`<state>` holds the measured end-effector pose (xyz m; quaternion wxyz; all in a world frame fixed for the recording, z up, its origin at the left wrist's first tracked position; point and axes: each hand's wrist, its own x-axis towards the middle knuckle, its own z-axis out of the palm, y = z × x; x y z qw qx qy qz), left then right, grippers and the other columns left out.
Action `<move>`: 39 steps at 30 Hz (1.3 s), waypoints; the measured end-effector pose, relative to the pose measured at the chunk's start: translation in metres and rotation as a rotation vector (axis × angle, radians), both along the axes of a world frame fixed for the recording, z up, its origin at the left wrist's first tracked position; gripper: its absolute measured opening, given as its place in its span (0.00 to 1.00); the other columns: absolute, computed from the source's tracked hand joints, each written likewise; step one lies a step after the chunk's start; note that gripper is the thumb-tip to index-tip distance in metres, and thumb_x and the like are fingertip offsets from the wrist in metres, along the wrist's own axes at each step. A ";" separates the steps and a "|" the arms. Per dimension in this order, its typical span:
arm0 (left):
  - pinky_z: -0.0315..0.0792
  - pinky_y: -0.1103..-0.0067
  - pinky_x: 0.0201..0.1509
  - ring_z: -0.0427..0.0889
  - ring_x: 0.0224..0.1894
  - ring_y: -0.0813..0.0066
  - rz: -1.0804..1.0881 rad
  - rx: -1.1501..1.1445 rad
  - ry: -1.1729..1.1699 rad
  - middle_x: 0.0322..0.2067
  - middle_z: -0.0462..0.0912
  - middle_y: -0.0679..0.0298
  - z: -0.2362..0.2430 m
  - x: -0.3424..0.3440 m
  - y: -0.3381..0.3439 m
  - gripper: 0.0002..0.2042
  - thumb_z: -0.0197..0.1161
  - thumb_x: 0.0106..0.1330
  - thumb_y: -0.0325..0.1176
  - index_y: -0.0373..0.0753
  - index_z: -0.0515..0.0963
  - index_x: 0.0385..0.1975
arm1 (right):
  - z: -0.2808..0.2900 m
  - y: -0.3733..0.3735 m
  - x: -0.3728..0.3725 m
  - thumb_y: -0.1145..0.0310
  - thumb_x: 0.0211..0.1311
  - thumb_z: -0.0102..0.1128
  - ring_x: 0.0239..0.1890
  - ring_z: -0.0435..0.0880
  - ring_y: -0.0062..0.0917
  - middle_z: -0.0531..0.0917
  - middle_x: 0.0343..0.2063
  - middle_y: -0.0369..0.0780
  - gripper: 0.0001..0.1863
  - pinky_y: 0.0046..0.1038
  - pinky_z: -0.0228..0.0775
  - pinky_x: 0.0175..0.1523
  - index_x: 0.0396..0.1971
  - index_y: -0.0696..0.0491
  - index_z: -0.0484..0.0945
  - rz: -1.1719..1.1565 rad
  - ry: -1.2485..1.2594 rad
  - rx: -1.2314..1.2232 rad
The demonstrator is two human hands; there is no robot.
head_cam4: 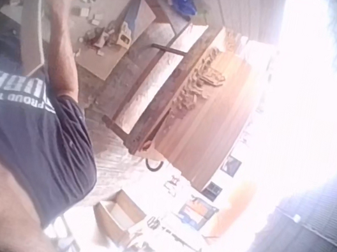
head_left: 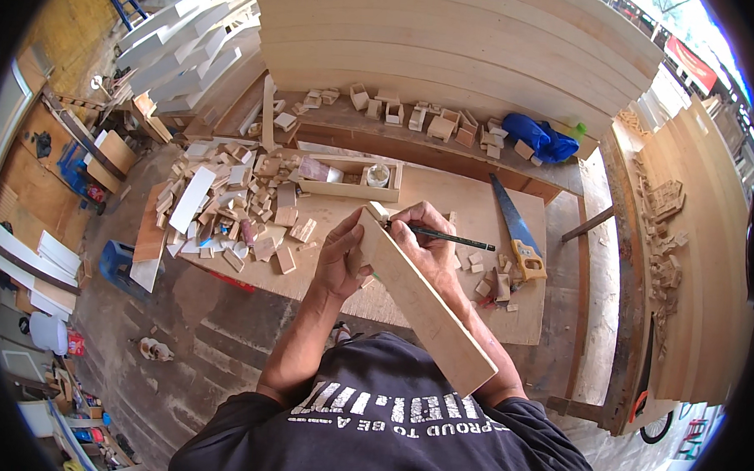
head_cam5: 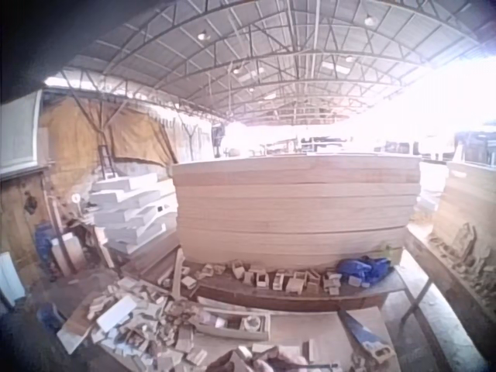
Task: The person marks a line on a small piece of wood with a pencil and then uses a hand saw to cut through the wood at the marked location.
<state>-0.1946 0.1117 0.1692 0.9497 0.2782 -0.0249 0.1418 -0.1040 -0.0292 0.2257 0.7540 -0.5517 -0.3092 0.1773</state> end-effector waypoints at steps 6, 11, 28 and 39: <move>0.71 0.85 0.19 0.84 0.39 0.73 0.028 -0.011 0.032 0.48 0.82 0.59 -0.008 0.003 0.003 0.18 0.53 0.73 0.30 0.40 0.71 0.62 | -0.003 0.004 0.002 0.75 0.64 0.61 0.28 0.77 0.11 0.81 0.25 0.34 0.03 0.17 0.71 0.33 0.31 0.58 0.77 -0.036 -0.038 -0.119; 0.71 0.85 0.19 0.84 0.38 0.74 0.021 -0.010 0.026 0.48 0.82 0.60 -0.013 0.004 0.006 0.19 0.54 0.73 0.30 0.41 0.71 0.63 | -0.005 0.008 0.001 0.75 0.64 0.60 0.28 0.75 0.11 0.81 0.25 0.34 0.04 0.18 0.70 0.32 0.32 0.59 0.77 -0.051 -0.077 -0.041; 0.70 0.85 0.21 0.80 0.36 0.74 -0.020 -0.141 0.295 0.47 0.82 0.63 -0.035 0.005 0.056 0.22 0.53 0.74 0.46 0.38 0.73 0.61 | 0.008 -0.055 0.050 0.67 0.63 0.63 0.43 0.79 0.20 0.83 0.40 0.37 0.20 0.24 0.72 0.50 0.53 0.58 0.79 0.355 -0.083 -0.697; 0.72 0.88 0.18 0.80 0.33 0.76 -0.212 -0.278 0.284 0.40 0.80 0.61 -0.082 -0.020 0.128 0.25 0.52 0.74 0.47 0.36 0.68 0.64 | -0.154 -0.040 0.027 0.59 0.61 0.66 0.30 0.75 0.26 0.80 0.27 0.41 0.19 0.31 0.68 0.38 0.39 0.62 0.78 -0.412 0.009 -0.866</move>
